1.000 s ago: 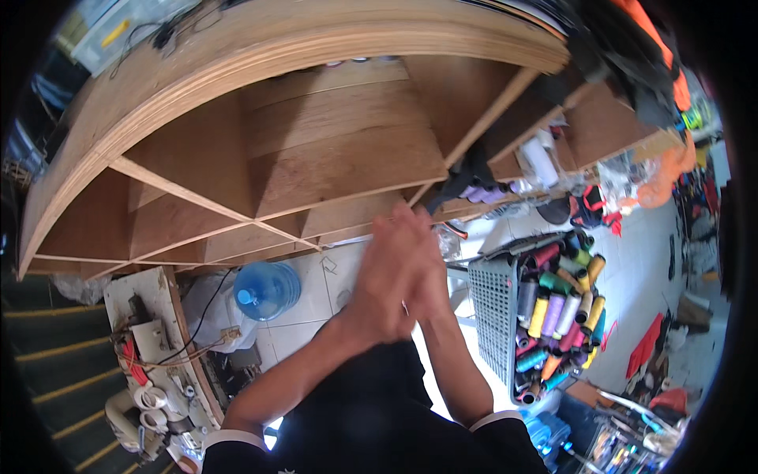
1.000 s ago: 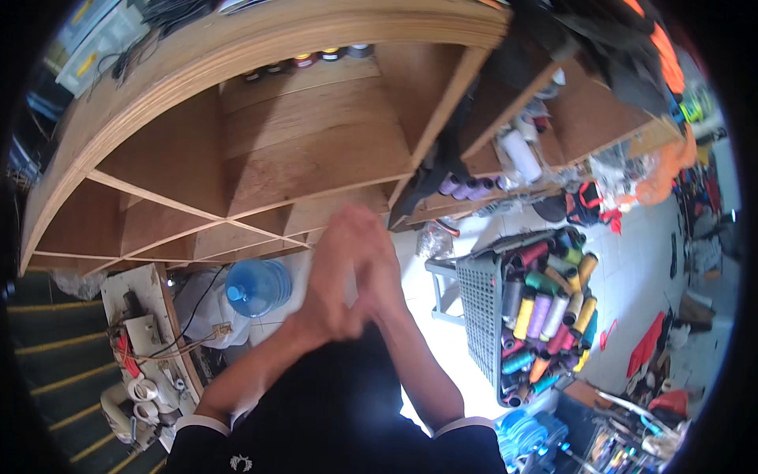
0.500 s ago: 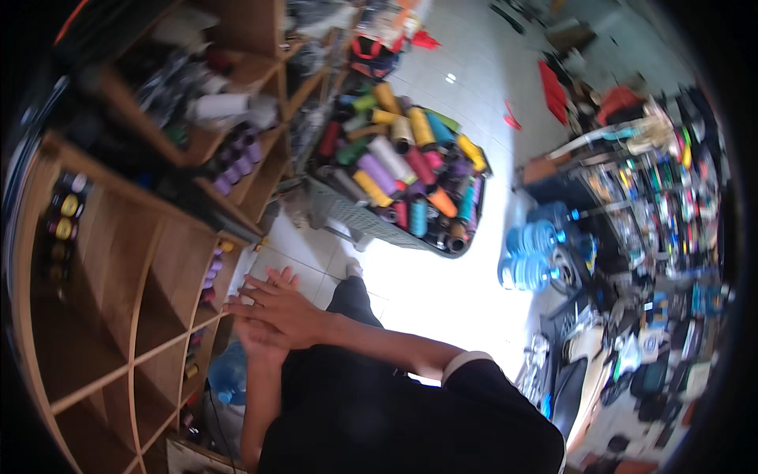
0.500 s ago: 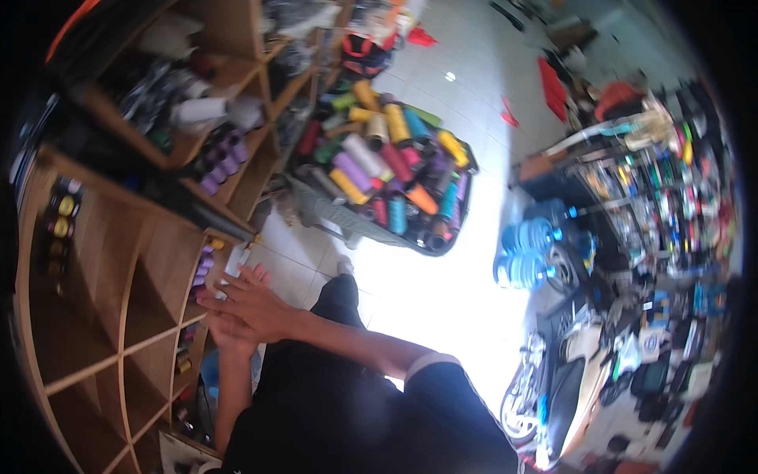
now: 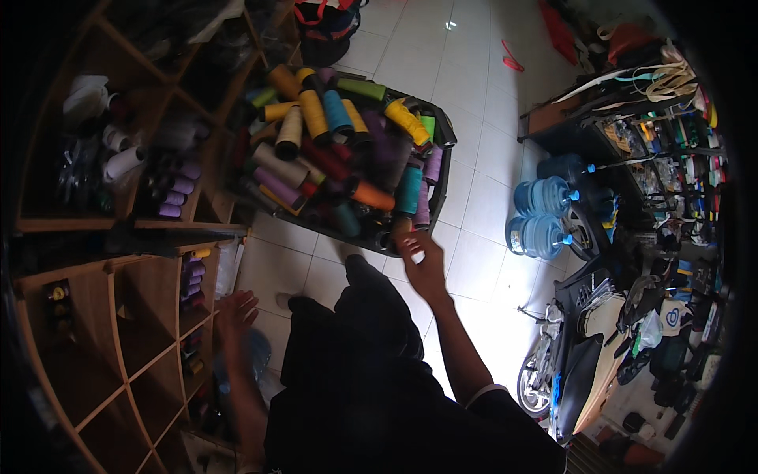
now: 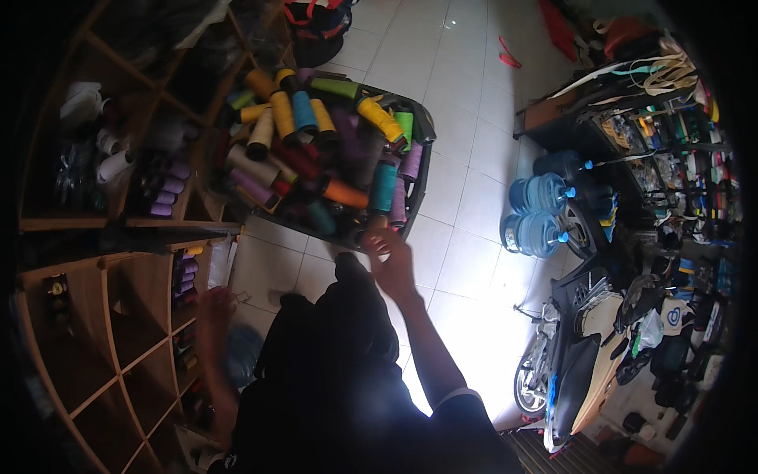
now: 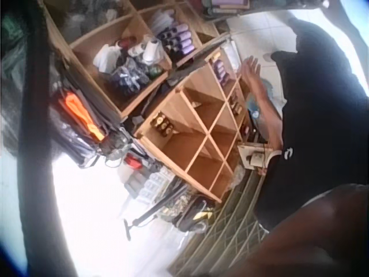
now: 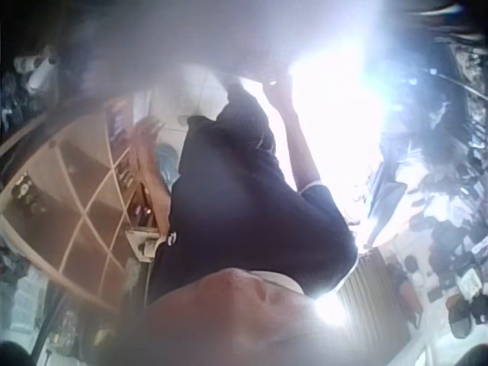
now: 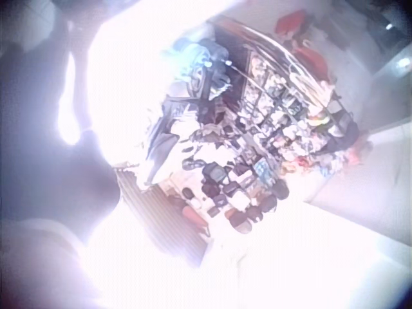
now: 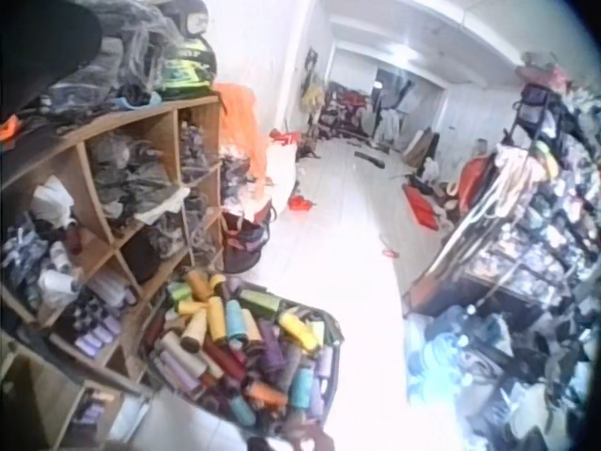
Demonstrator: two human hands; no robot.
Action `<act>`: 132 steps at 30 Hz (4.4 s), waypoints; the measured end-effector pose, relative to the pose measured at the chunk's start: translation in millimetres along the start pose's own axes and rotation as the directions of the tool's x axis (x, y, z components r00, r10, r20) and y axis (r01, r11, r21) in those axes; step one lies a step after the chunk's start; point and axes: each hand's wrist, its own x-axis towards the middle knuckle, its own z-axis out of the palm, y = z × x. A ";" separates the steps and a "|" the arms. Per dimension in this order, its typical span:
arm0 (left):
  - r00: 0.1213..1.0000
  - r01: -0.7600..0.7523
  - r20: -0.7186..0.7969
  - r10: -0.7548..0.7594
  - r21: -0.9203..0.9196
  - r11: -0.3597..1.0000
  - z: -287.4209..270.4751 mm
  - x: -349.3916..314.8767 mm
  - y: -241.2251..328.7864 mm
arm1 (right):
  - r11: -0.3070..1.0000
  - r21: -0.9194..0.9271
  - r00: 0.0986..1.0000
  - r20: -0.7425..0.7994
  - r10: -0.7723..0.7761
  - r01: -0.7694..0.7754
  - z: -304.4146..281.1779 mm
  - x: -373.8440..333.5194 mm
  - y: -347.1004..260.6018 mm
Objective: The person picks up spools of thread from a plastic crate and places them one by one onto a wooden shelf. The person handles multiple spools of different colors, briefly inspecting them before arranging them on the shelf.
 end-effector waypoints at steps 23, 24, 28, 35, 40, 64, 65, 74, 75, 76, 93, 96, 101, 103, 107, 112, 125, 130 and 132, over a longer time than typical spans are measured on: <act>0.709 -0.579 0.509 0.488 0.816 -0.010 259.6 97.7 -24.6 | 0.620 -0.554 0.766 0.631 -0.123 0.556 63.6 87.6 35.4; 0.716 -0.574 0.510 0.477 0.819 -0.013 259.7 101.3 -25.2 | 0.610 -0.562 0.771 0.624 -0.131 0.558 64.0 90.5 33.4; 0.738 -0.579 0.523 0.427 0.815 0.003 259.3 111.8 -24.8 | 0.568 -0.561 0.742 0.655 -0.140 0.602 63.3 96.6 35.9; 0.720 -0.649 0.541 0.435 0.746 0.147 257.2 117.1 -27.5 | 0.515 -0.497 0.706 0.597 -0.382 0.699 48.1 98.1 34.9; 0.647 -0.718 0.558 0.519 0.675 0.169 253.0 120.7 -31.0 | 0.597 -0.363 0.676 0.575 -0.461 0.716 38.1 98.1 27.9; 0.713 -0.647 0.534 0.455 0.750 0.134 250.4 101.9 -23.2 | 0.639 0.767 0.980 -0.077 0.183 -0.059 -66.2 61.0 7.8; 0.694 -0.668 0.542 0.474 0.730 0.142 248.6 101.0 -24.2 | 0.605 0.794 0.974 -0.081 0.211 -0.065 -71.9 64.2 10.1; 0.486 -0.757 0.374 0.790 0.632 0.166 236.9 87.1 -37.1 | 0.452 0.883 0.976 0.029 0.214 -0.125 -84.3 79.4 1.9; 0.521 -0.772 0.360 0.774 0.586 0.247 235.2 79.2 -33.2 | 0.424 0.894 0.977 0.059 0.206 -0.143 -82.5 81.9 -6.2; 0.552 -0.780 0.347 0.758 0.537 0.322 233.2 67.0 -19.0 | 0.420 0.895 0.984 0.093 0.149 -0.148 -80.1 85.4 -13.2; 0.927 -0.303 0.065 0.369 -0.450 0.840 71.4 -25.0 110.7 | 0.735 0.601 0.484 0.767 -0.420 -0.315 136.8 69.4 -220.8; 0.918 -0.367 -0.070 0.391 -0.527 0.767 11.7 -40.6 109.5 | 0.800 0.555 0.373 0.809 -0.455 -0.228 199.5 27.6 -242.2; 0.778 -0.615 -0.350 0.522 -0.255 0.746 -94.1 -76.2 106.9 | 0.793 0.583 0.293 0.800 -0.523 -0.176 288.1 -39.2 -288.1; 0.739 -0.646 -0.346 0.578 -0.123 0.753 -134.7 -85.2 97.8 | 0.786 0.536 0.248 0.843 -0.478 -0.307 319.5 -64.0 -300.2; 0.642 -0.636 -0.492 0.588 0.085 0.767 -209.8 -91.4 89.1 | 0.776 0.561 0.162 0.827 -0.538 -0.289 392.9 -96.6 -320.7; 0.478 -0.679 -0.596 0.645 0.215 0.702 -274.4 -75.7 90.8 | 0.830 0.555 0.109 0.829 -0.548 -0.055 476.3 -128.5 -360.8; 0.087 -0.381 -0.769 0.634 0.562 0.734 -274.0 -99.8 79.8 | 0.562 0.635 0.366 0.426 -0.827 0.530 751.4 -191.9 -452.9; 0.188 -0.313 -0.819 0.543 0.474 0.823 -262.6 -116.5 47.9 | 0.508 0.823 0.404 0.388 -0.828 0.253 797.5 -216.8 -447.1; 0.210 -0.316 -0.825 0.525 0.451 0.835 -263.2 -118.2 44.0 | 0.333 0.719 0.279 0.198 -0.940 0.610 810.6 -205.2 -449.1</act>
